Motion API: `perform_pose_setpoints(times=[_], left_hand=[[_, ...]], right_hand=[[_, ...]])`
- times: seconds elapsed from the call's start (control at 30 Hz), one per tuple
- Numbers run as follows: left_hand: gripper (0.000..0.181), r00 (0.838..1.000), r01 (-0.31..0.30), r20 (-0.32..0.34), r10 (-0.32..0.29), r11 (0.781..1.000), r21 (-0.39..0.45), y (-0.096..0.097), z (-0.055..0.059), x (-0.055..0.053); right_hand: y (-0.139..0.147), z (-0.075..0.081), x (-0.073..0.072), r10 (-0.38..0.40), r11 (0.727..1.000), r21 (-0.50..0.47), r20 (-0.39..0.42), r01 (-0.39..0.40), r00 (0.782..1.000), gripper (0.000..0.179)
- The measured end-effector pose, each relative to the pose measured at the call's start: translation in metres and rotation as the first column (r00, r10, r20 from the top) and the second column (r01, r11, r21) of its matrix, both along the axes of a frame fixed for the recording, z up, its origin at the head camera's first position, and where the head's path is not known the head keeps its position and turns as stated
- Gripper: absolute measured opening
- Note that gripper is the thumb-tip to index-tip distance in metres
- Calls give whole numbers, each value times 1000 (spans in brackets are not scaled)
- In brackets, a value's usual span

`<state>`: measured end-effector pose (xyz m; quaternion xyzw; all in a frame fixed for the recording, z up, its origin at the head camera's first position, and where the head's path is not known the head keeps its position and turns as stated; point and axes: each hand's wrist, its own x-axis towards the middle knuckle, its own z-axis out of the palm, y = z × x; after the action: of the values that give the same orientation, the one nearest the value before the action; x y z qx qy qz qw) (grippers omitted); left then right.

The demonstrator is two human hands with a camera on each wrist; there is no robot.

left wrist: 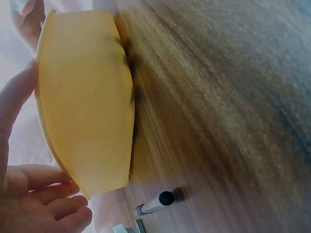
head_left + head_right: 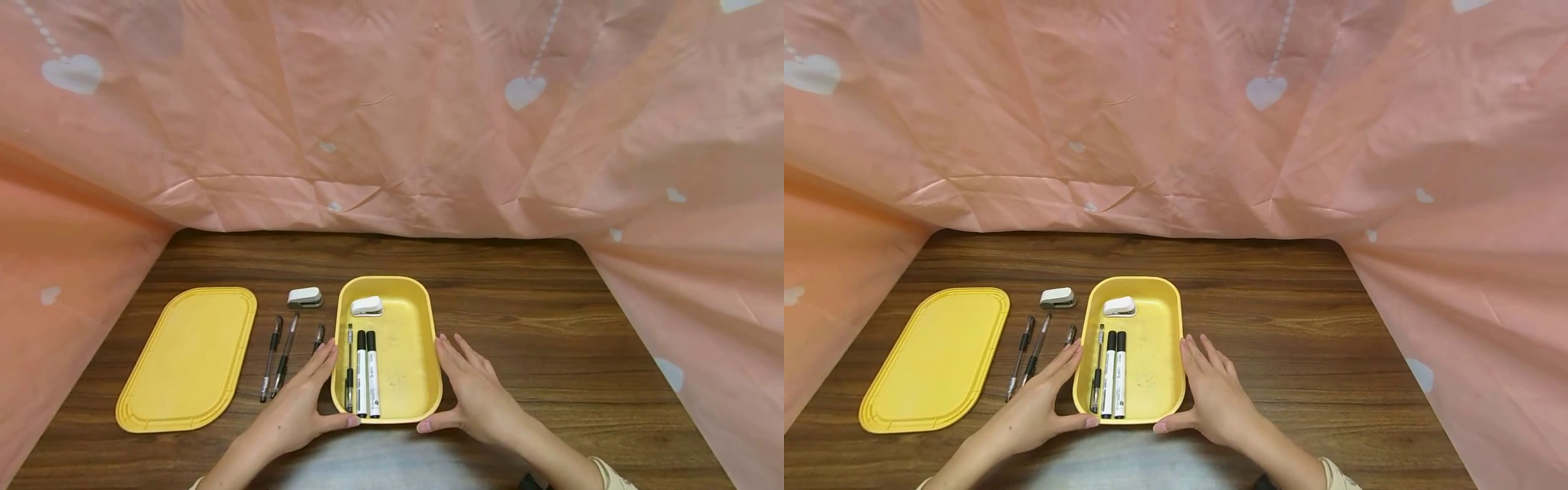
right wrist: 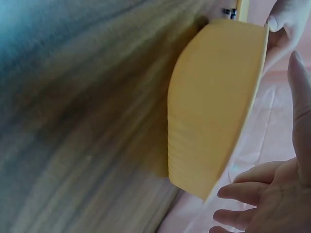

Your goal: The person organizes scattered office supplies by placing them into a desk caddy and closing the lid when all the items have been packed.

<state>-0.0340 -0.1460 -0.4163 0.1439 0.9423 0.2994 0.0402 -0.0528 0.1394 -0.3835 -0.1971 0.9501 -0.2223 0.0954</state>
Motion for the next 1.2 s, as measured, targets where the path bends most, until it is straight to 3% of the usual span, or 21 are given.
perform_pose_setpoints(times=[0.7, 1.2], left_hand=[[109, 1000, -14, -10, 14, 1000, -3, 1, 0, 0], [108, 1000, -8, -6, 7, 1000, -20, 2, 3, 0]], right_hand=[[-3, -13, 7, -15, 999, 49, -45, 17, 999, 109], [-5, -17, 9, -32, 999, 1, -81, 32, 996, 104]])
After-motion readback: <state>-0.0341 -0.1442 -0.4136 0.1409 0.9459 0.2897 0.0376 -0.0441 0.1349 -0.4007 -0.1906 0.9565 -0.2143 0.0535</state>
